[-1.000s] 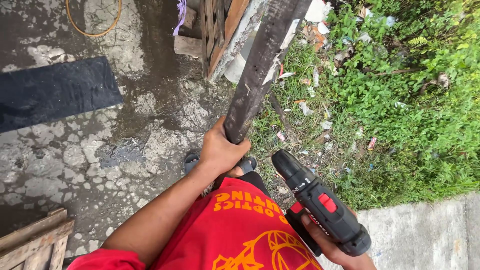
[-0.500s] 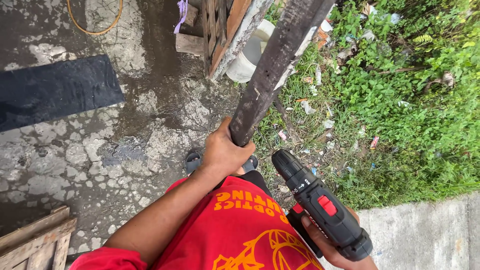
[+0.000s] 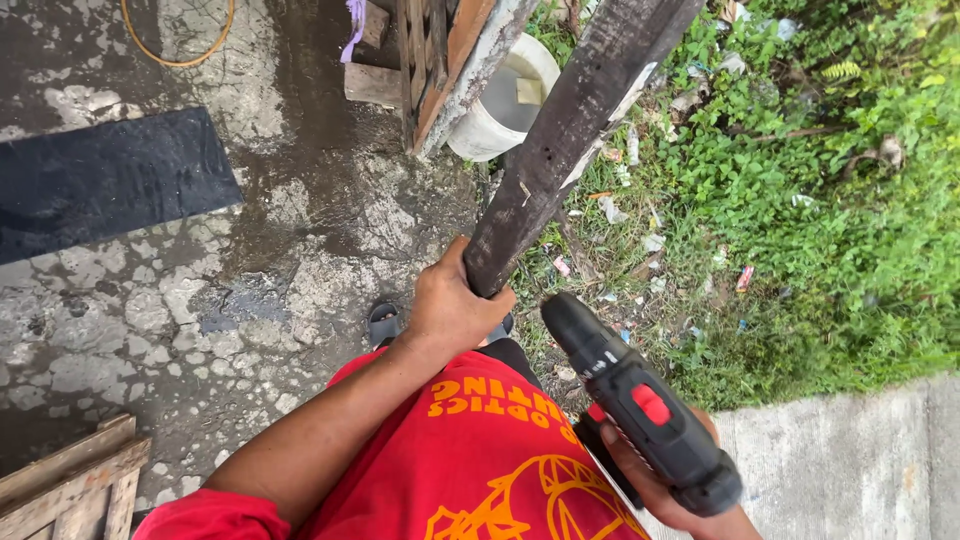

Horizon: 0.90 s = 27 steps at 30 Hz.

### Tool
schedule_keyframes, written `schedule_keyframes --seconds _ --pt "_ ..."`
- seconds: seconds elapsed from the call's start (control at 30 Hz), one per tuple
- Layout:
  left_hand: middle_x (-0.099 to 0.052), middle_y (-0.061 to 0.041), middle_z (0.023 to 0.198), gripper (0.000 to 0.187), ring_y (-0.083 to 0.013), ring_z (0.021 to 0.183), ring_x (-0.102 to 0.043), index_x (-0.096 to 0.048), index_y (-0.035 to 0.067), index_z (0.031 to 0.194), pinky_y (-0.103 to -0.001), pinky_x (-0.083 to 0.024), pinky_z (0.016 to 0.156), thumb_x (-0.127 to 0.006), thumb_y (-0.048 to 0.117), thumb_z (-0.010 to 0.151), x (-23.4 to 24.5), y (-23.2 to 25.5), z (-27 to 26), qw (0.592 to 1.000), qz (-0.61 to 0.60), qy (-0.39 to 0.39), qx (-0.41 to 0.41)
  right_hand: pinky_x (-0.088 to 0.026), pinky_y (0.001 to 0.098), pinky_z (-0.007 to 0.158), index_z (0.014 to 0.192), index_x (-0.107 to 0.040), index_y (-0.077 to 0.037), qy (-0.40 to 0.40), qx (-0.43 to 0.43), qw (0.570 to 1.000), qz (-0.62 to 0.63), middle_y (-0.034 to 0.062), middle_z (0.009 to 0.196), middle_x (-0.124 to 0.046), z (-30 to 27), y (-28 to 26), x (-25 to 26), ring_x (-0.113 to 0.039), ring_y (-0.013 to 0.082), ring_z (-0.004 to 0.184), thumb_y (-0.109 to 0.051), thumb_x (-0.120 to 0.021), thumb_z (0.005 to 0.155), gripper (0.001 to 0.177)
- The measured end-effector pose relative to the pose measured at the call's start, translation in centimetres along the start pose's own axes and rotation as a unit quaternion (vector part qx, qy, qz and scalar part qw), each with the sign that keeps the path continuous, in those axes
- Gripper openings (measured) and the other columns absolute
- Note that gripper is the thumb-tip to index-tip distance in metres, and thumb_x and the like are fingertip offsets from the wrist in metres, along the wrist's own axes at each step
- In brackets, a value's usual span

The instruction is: Drill holes into a metal bar and align it with a wooden structure.

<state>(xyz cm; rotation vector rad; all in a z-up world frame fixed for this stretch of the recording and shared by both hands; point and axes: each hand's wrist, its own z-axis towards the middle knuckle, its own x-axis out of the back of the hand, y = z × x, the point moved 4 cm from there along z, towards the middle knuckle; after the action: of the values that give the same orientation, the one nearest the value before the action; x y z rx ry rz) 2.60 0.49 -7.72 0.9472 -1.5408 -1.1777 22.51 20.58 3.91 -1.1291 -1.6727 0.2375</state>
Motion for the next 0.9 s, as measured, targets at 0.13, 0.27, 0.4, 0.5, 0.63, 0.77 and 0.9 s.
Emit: schedule_keyframes --seconds 0.13,0.27,0.4,0.5,0.63,0.77,0.9 --pt "-0.075 -0.01 0.078 0.041 -0.0264 0.074 -0.078 -0.061 0.006 0.103 -0.038 -0.06 0.065 -0.079 0.022 0.07 0.2 0.5 0.0 0.999 -0.028 0.009 -0.03 -0.061 0.0311 0.066 0.103 -0.074 -0.012 -0.018 0.08 0.993 -0.08 0.0021 0.081 -0.076 0.4 -1.1 -0.4 -0.072 0.0146 0.075 -0.02 -0.08 0.079 0.026" --pt "-0.074 -0.012 0.074 0.039 -0.0279 0.073 -0.078 -0.064 0.005 0.102 -0.038 -0.06 0.066 -0.08 0.021 0.07 0.3 0.4 -0.1 1.0 0.016 -0.015 0.012 -0.061 0.032 0.069 0.106 -0.074 -0.011 -0.021 0.069 0.997 -0.021 0.0031 0.087 -0.076 -0.4 -0.6 -0.1 -0.077 0.0144 0.076 -0.019 -0.079 0.08 0.027" --pt "-0.075 -0.01 0.075 0.04 -0.0238 0.069 -0.079 -0.064 0.006 0.102 -0.037 -0.061 0.065 -0.08 0.022 0.069 0.3 -0.8 0.4 0.999 -0.024 -0.001 0.037 -0.055 0.0457 0.063 0.116 -0.075 -0.009 -0.008 -0.146 0.989 -0.008 0.0181 0.082 -0.072 -2.0 2.8 -0.3 -0.063 0.028 0.073 -0.011 -0.086 0.085 0.033" --pt "-0.075 -0.011 0.082 0.045 -0.0235 0.076 -0.077 -0.064 0.005 0.107 -0.037 -0.06 0.067 -0.08 0.02 0.068 1.1 -0.3 0.4 0.999 -0.015 0.04 -0.02 -0.058 0.0342 0.077 0.11 -0.074 -0.012 0.112 0.017 0.993 -0.016 0.0044 0.089 -0.079 -1.7 2.2 0.7 -0.075 0.0153 0.085 -0.016 -0.084 0.074 0.038" --pt "-0.076 -0.009 0.083 0.044 -0.0194 0.076 -0.078 -0.064 0.006 0.109 -0.035 -0.061 0.07 -0.078 0.022 0.071 1.0 -0.3 0.6 0.999 -0.031 0.006 0.014 -0.061 0.0342 0.072 0.109 -0.076 -0.013 0.036 -0.008 0.999 -0.019 0.0034 0.087 -0.078 -1.3 1.8 0.6 -0.077 0.0144 0.08 -0.016 -0.086 0.074 0.036" --pt "-0.076 -0.01 0.085 0.046 -0.0217 0.078 -0.077 -0.064 0.006 0.111 -0.036 -0.06 0.073 -0.078 0.02 0.07 0.5 -1.3 1.4 1.0 -0.017 -0.022 0.005 -0.059 0.0363 0.074 0.113 -0.075 -0.012 0.134 -0.117 0.984 -0.005 0.0049 0.086 -0.079 -2.8 2.3 1.0 -0.074 0.0163 0.081 -0.008 -0.088 0.07 0.045" --pt "-0.076 -0.011 0.09 0.055 -0.0226 0.081 -0.077 -0.059 0.005 0.12 -0.036 -0.061 0.075 -0.078 0.023 0.072 1.3 -1.1 4.9 0.998 -0.041 -0.053 -0.02 -0.059 0.0328 0.075 0.114 -0.072 -0.01 0.131 -0.054 0.989 0.036 0.0033 0.084 -0.076 -2.4 4.9 1.0 -0.072 0.0136 0.08 -0.008 -0.084 0.072 0.043"
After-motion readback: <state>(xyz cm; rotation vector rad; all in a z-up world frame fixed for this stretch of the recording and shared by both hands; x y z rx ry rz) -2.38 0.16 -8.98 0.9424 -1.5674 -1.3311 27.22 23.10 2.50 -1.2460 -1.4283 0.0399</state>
